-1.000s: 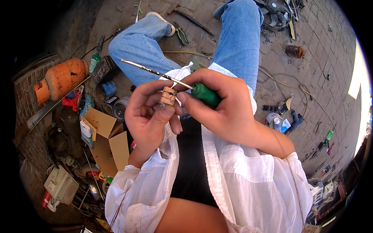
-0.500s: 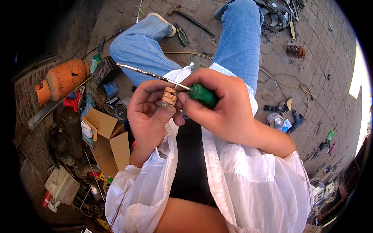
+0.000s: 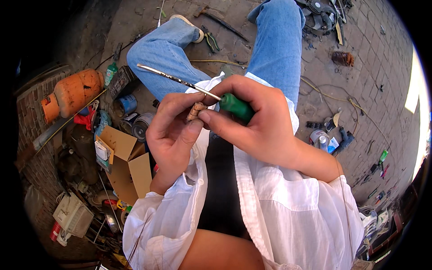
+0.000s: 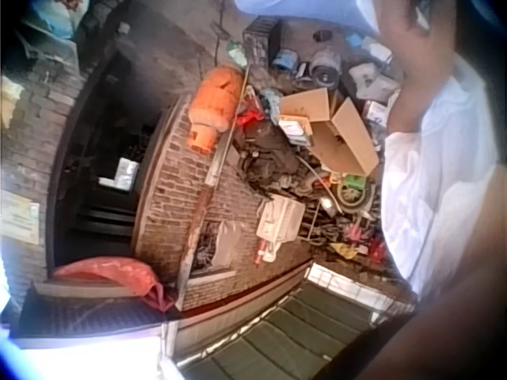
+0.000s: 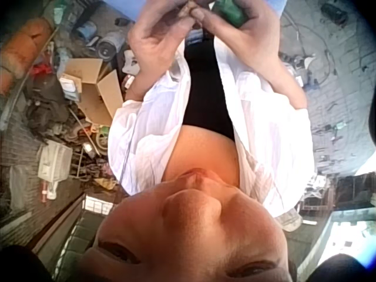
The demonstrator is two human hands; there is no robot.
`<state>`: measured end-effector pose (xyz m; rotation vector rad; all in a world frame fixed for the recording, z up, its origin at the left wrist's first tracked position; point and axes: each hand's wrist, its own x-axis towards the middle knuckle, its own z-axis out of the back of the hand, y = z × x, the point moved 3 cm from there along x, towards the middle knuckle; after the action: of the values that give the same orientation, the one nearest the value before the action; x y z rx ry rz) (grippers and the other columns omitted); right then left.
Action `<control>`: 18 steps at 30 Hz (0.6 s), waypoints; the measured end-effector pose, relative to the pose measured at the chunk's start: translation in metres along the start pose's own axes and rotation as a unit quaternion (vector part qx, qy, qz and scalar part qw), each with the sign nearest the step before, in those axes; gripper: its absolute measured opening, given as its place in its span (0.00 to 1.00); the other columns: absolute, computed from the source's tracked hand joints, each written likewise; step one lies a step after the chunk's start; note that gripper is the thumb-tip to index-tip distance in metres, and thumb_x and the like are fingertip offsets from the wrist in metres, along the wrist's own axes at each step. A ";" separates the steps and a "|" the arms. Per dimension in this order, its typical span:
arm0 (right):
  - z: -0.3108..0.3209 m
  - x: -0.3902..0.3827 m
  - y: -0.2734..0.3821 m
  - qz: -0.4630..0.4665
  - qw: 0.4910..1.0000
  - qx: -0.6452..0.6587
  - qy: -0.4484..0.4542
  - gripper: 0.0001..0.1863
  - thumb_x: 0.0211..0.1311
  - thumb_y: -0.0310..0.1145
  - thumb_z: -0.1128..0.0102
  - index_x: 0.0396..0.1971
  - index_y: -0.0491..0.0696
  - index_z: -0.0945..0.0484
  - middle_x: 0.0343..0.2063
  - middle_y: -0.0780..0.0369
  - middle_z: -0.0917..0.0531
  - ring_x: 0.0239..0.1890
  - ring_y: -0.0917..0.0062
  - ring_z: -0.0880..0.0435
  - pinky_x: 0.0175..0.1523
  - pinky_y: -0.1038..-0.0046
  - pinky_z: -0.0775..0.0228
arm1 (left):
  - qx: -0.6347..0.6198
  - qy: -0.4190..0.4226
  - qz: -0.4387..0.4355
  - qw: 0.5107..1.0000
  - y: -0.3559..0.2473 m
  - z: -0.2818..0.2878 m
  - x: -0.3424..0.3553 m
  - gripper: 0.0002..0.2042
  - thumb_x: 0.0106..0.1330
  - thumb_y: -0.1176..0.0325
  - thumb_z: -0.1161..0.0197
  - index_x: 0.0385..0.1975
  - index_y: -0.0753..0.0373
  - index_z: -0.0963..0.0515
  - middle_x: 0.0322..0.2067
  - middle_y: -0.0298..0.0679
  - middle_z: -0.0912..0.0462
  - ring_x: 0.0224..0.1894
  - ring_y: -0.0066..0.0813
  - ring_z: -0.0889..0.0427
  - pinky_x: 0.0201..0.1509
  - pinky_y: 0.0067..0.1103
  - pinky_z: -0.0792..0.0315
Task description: The person sits on the ground and uses a hammer and screwdriver to repeatedly strike and pry at a small metal lock mechanism. They manipulate the lock with pliers and their hands, attempting to disassemble or adjust it.
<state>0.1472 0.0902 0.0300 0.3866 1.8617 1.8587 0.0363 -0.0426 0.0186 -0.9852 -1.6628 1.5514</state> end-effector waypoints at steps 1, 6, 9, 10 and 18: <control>0.000 0.000 0.000 0.004 1.000 -0.007 0.000 0.10 0.57 0.25 0.32 0.36 0.41 0.22 0.29 0.67 0.19 0.30 0.90 0.26 0.36 0.85 0.34 | -0.014 -0.008 0.002 1.000 0.000 -0.001 -0.001 0.20 0.62 0.81 0.37 0.54 0.73 0.27 0.46 0.43 0.24 0.46 0.27 0.19 0.51 0.20 0.24; 0.000 0.000 -0.001 0.006 1.000 -0.013 -0.002 0.10 0.57 0.25 0.32 0.37 0.41 0.22 0.30 0.67 0.19 0.29 0.90 0.25 0.34 0.85 0.34 | -0.074 -0.073 0.000 0.995 0.005 -0.004 -0.005 0.16 0.59 0.83 0.35 0.47 0.72 0.24 0.46 0.43 0.23 0.45 0.28 0.19 0.50 0.21 0.24; 0.000 0.000 -0.001 0.022 1.000 -0.021 -0.004 0.10 0.57 0.26 0.32 0.38 0.41 0.21 0.29 0.67 0.18 0.28 0.90 0.25 0.34 0.85 0.34 | 0.003 -0.085 -0.083 0.993 0.003 -0.002 -0.004 0.15 0.56 0.85 0.33 0.43 0.70 0.22 0.43 0.44 0.20 0.43 0.29 0.19 0.48 0.22 0.24; 0.000 0.000 -0.001 0.030 0.999 -0.026 -0.004 0.10 0.58 0.26 0.33 0.38 0.41 0.21 0.29 0.66 0.18 0.27 0.90 0.25 0.33 0.85 0.34 | 0.048 -0.089 -0.101 0.990 0.001 0.000 -0.003 0.15 0.55 0.85 0.32 0.42 0.70 0.22 0.42 0.44 0.20 0.42 0.30 0.19 0.46 0.22 0.24; 0.000 -0.002 0.000 0.014 1.000 -0.009 0.006 0.09 0.58 0.26 0.35 0.38 0.41 0.20 0.26 0.64 0.17 0.26 0.86 0.22 0.32 0.82 0.31 | 0.108 -0.118 -0.104 0.982 -0.006 0.001 -0.005 0.14 0.52 0.84 0.31 0.40 0.67 0.18 0.39 0.44 0.18 0.40 0.32 0.19 0.43 0.22 0.26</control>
<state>0.1491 0.0895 0.0299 0.3997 1.8551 1.8989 0.0374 -0.0470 0.0244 -0.5134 -1.6509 1.7113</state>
